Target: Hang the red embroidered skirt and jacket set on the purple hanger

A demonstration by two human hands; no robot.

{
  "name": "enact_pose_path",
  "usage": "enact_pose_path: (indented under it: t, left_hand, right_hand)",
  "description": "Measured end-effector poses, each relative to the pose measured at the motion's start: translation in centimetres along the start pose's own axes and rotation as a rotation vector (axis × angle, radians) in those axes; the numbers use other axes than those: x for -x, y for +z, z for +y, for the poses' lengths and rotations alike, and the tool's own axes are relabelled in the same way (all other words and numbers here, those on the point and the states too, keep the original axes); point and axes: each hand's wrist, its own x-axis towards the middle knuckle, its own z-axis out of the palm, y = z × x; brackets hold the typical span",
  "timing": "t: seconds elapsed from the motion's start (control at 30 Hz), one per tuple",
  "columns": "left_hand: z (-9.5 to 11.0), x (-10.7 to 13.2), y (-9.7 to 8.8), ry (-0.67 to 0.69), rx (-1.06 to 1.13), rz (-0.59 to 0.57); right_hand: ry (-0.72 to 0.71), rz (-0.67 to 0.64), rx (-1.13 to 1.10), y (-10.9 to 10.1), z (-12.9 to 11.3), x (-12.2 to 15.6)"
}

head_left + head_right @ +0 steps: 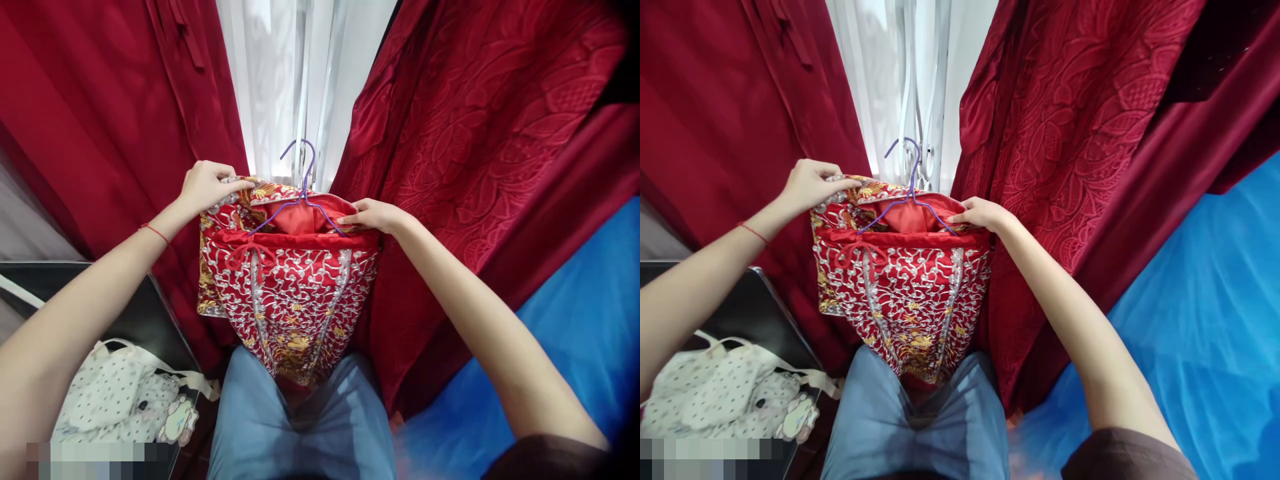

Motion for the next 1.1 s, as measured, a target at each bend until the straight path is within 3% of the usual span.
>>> enact_pose_path:
  t: [0.07,0.13,0.2,0.27,0.33,0.43,0.63,0.7,0.77,0.87,0.97,1.1]
  left_hand:
    - [-0.4,0.1,-1.0,0.181,-0.194,-0.046]
    - [-0.6,0.0,-2.3,0.308,-0.334,-0.129]
    - [-0.9,-0.5,-3.7,0.343,-0.399,-0.176]
    - [-1.4,-1.4,-4.6,0.328,-0.413,-0.148]
    - [-2.4,-2.2,-4.7,0.319,-0.41,-0.085]
    - [-5.0,-2.6,-2.9,0.341,-0.479,-0.059]
    - [-10.8,1.0,2.8,0.455,-0.66,-0.14]
    - [-11.2,2.1,3.7,0.4,-0.741,-0.121]
    - [-10.6,2.4,4.0,0.254,-0.775,-0.123]
    - [-8.2,1.6,3.8,-0.068,-0.7,-0.104]
    - [-5.3,0.2,3.5,-0.303,-0.587,0.019]
    - [-3.0,-0.9,4.1,-0.335,-0.49,0.192]
  right_hand:
    - [-0.037,0.103,-0.109,0.4,0.0,-0.2]
    - [-0.135,0.291,-0.123,1.0,-0.8,-0.7]
    - [-0.252,0.517,-0.087,2.0,-1.9,-1.3]
    - [-0.299,0.659,-0.061,3.3,-2.9,-1.8]
    - [-0.283,0.684,-0.059,5.0,-3.3,-2.0]
    - [-0.321,0.64,-0.072,7.4,-2.5,-1.7]
    - [-0.49,0.458,-0.194,9.0,-0.1,-1.8]
    - [-0.496,0.411,-0.239,8.9,0.1,-2.2]
    - [-0.498,0.366,-0.274,8.7,0.1,-2.5]
    - [-0.493,0.324,-0.327,8.7,-0.1,-2.6]
    - [-0.486,0.332,-0.366,8.9,-0.1,-2.6]
    - [-0.502,0.348,-0.364,8.9,0.1,-2.7]
